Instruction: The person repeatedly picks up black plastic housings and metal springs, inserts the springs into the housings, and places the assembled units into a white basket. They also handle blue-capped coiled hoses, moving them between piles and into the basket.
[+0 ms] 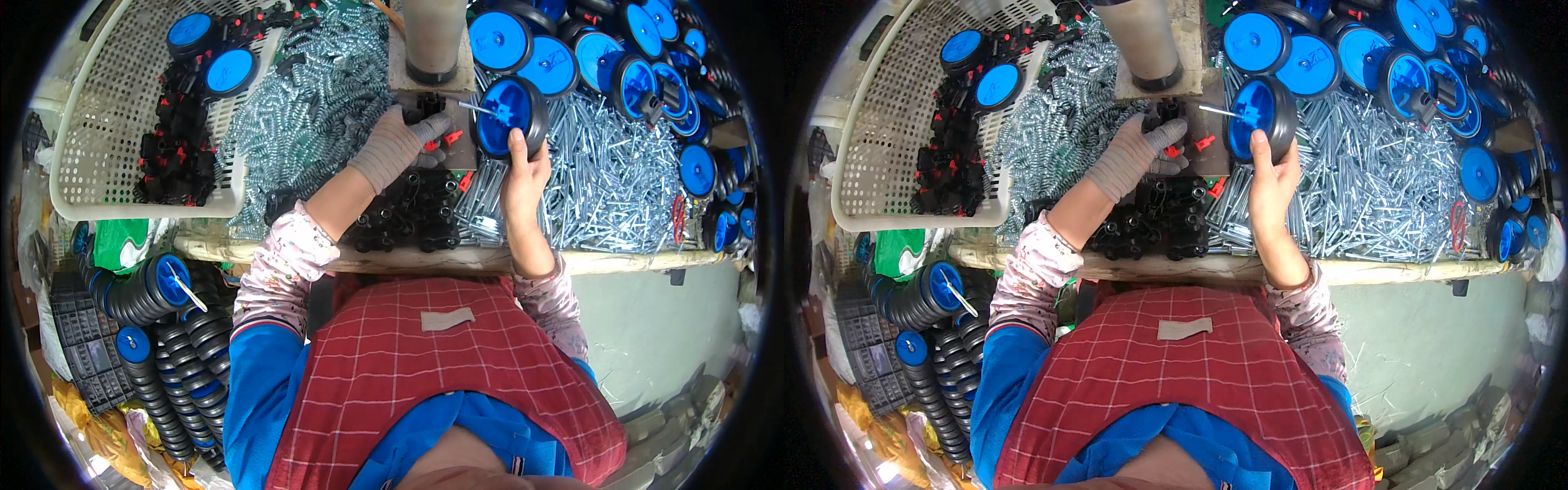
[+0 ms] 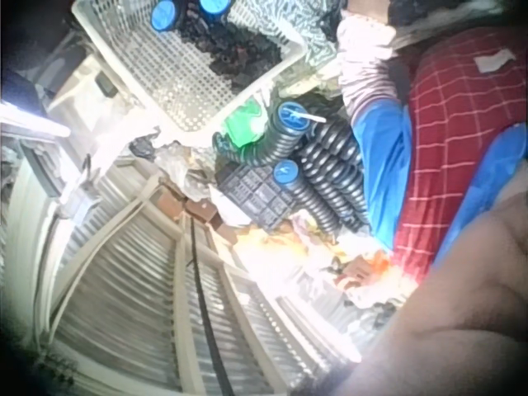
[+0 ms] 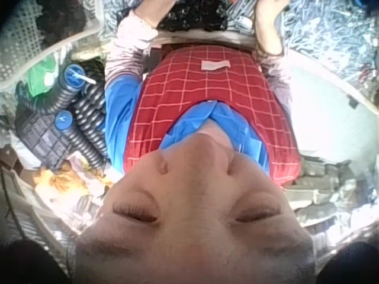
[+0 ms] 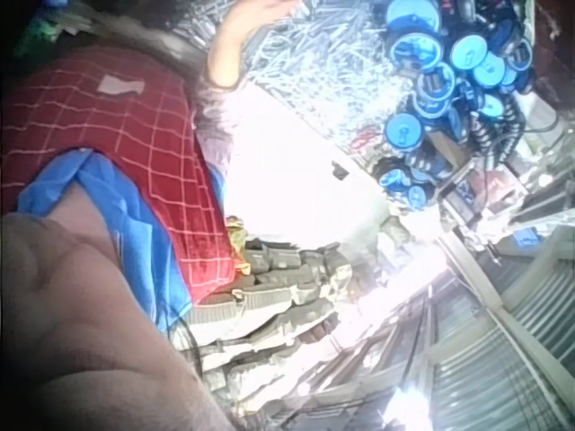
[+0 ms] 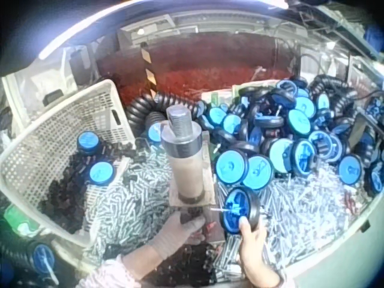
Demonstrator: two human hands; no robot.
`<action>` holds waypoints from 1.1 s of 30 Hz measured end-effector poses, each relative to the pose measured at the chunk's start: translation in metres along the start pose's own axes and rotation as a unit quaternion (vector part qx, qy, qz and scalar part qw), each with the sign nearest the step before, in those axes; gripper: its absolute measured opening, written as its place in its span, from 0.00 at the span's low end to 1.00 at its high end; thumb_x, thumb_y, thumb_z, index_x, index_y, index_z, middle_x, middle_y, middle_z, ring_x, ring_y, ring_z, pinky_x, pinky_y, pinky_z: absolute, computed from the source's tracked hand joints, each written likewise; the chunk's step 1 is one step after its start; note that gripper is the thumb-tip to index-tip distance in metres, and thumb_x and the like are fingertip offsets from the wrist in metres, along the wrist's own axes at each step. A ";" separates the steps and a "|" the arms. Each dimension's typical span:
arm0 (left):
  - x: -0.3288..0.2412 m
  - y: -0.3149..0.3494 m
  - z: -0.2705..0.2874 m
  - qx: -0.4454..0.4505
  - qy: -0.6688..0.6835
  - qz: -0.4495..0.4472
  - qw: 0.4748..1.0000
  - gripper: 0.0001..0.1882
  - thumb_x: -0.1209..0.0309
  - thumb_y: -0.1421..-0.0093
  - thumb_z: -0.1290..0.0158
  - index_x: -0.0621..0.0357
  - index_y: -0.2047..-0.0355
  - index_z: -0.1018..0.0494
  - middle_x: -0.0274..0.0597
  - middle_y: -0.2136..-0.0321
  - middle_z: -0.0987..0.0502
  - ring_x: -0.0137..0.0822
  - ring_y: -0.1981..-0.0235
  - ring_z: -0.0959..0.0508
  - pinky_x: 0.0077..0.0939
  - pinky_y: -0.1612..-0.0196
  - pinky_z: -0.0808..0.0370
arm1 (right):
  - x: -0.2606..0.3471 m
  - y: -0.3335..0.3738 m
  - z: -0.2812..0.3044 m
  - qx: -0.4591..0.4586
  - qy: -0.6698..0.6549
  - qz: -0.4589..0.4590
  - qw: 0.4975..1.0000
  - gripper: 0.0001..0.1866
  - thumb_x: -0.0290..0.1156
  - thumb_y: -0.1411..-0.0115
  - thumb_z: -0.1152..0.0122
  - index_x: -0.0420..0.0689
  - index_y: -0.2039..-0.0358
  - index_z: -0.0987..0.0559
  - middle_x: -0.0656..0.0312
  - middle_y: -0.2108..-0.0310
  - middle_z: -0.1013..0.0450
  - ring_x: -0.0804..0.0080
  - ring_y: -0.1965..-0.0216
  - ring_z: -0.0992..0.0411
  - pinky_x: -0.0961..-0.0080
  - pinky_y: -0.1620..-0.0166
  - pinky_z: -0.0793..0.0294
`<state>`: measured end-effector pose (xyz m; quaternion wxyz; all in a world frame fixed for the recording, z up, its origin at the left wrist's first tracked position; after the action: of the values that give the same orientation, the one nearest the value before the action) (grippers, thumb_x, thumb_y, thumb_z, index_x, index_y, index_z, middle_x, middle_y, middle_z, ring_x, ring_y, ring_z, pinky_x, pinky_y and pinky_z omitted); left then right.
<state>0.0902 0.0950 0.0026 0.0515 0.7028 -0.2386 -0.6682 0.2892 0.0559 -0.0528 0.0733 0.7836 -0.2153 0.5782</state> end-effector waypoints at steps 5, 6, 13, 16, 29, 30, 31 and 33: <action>-0.006 0.004 0.001 -0.004 -0.008 -0.002 1.000 0.25 0.59 0.39 0.38 0.61 0.48 0.32 0.42 0.57 0.23 0.36 0.64 0.19 0.30 0.65 0.17 | 0.003 0.009 -0.020 0.029 0.072 0.004 0.997 0.22 0.35 0.35 0.37 0.36 0.46 0.28 0.62 0.57 0.25 0.78 0.58 0.30 0.80 0.52 0.32; -0.004 0.002 0.001 -0.002 -0.010 -0.017 1.000 0.25 0.59 0.39 0.38 0.61 0.49 0.31 0.42 0.57 0.23 0.36 0.64 0.19 0.30 0.65 0.17 | 0.004 0.011 -0.025 0.038 0.069 0.000 0.997 0.24 0.36 0.35 0.37 0.35 0.44 0.28 0.61 0.56 0.25 0.77 0.57 0.30 0.79 0.50 0.32; -0.009 0.008 0.032 0.061 -0.125 0.021 0.990 0.25 0.57 0.39 0.40 0.60 0.48 0.28 0.46 0.56 0.22 0.40 0.59 0.21 0.33 0.59 0.21 | 0.008 0.021 -0.056 0.139 0.271 0.139 0.942 0.37 0.28 0.39 0.36 0.34 0.34 0.41 0.46 0.42 0.32 0.59 0.41 0.32 0.69 0.39 0.35; -0.031 -0.004 0.117 0.060 -0.654 -0.330 0.678 0.20 0.57 0.37 0.44 0.54 0.49 0.26 0.50 0.54 0.23 0.48 0.59 0.21 0.39 0.55 0.23 | 0.010 0.012 -0.044 0.149 0.297 0.129 0.934 0.36 0.30 0.41 0.33 0.34 0.36 0.38 0.46 0.45 0.30 0.62 0.45 0.30 0.69 0.42 0.32; 0.018 -0.135 0.487 -0.554 0.087 -0.002 0.828 0.22 0.65 0.44 0.35 0.67 0.57 0.30 0.52 0.65 0.20 0.42 0.73 0.17 0.42 0.73 0.17 | 0.119 -0.155 0.108 0.127 -0.082 0.052 0.987 0.20 0.45 0.29 0.51 0.43 0.50 0.24 0.60 0.56 0.23 0.70 0.54 0.26 0.66 0.47 0.26; 0.025 -0.129 0.528 -0.541 0.173 -0.039 0.822 0.14 0.68 0.43 0.36 0.65 0.64 0.26 0.48 0.69 0.19 0.41 0.77 0.18 0.41 0.75 0.17 | 0.133 -0.149 0.082 0.089 -0.057 0.084 0.991 0.26 0.49 0.28 0.53 0.41 0.41 0.30 0.59 0.48 0.26 0.68 0.48 0.28 0.61 0.41 0.28; 0.018 -0.067 0.620 -0.497 0.218 -0.037 0.839 0.09 0.68 0.44 0.35 0.60 0.71 0.24 0.44 0.71 0.20 0.38 0.79 0.20 0.37 0.75 0.17 | 0.119 -0.160 0.074 0.140 -0.051 0.076 0.986 0.27 0.49 0.29 0.52 0.41 0.41 0.29 0.58 0.47 0.26 0.68 0.49 0.27 0.62 0.41 0.28; 0.020 -0.148 0.542 -0.465 0.196 -0.025 0.863 0.09 0.68 0.44 0.36 0.58 0.71 0.24 0.42 0.73 0.21 0.36 0.80 0.21 0.35 0.75 0.18 | 0.120 -0.131 0.100 0.137 0.199 0.068 0.968 0.25 0.48 0.32 0.45 0.41 0.45 0.23 0.59 0.50 0.24 0.74 0.52 0.27 0.70 0.45 0.28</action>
<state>-0.3925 0.3512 -0.1288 0.4012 0.7197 0.1329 -0.5508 0.4605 0.1073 0.0449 -0.0333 0.6389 -0.1678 0.7500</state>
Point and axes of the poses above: each hand's wrist, its own y-axis away from the middle knuckle, its own z-axis out of the back of the hand, x = y × z, the point moved 2 cm from there along -y, towards the middle knuckle
